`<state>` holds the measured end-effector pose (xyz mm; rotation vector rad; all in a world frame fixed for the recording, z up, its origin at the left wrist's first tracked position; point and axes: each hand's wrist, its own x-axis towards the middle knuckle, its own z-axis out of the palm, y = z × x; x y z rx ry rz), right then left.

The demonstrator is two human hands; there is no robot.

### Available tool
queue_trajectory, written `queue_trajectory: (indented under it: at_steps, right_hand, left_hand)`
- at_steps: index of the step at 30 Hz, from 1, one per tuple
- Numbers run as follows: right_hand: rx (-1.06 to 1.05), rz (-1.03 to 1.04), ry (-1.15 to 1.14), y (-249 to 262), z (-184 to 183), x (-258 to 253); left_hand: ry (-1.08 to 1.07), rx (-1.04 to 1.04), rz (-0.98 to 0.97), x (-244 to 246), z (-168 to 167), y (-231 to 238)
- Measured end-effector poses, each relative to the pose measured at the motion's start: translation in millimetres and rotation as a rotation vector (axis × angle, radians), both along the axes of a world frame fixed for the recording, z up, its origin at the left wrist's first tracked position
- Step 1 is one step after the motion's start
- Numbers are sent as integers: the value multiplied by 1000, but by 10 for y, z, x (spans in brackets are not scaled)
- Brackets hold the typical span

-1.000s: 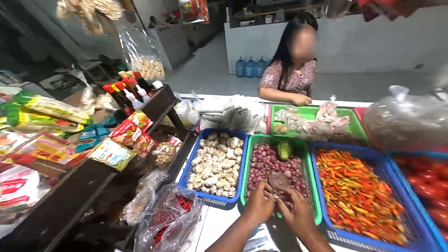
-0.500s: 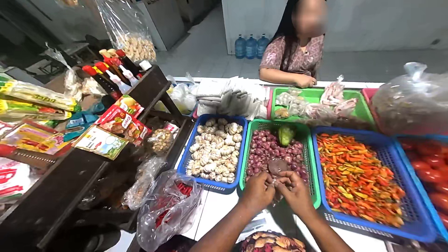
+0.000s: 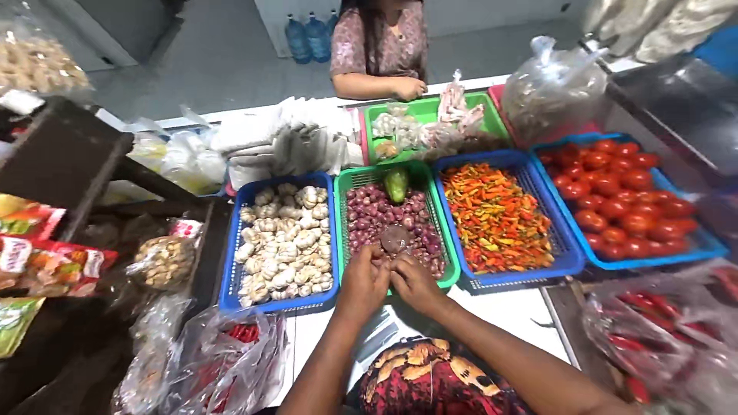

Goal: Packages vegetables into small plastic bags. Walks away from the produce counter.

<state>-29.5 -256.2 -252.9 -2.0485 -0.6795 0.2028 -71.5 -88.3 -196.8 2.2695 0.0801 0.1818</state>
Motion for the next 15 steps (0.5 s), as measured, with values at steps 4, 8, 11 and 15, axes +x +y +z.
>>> queue_trajectory:
  at_steps: [4, 8, 11, 15]
  right_hand:
    - [-21, -76, 76, -23, -62, 50]
    - [-87, -103, 27, 8, -55, 151]
    - [-125, 41, -34, 179, -12, 231]
    - [-207, 259, -16, 417, -19, 385]
  left_hand:
    - [28, 126, 172, -183, -183, 220]
    - [91, 186, 187, -279, -341, 421]
    - [205, 224, 86, -251, -358, 411]
    - [410, 387, 51, -107, -322, 295]
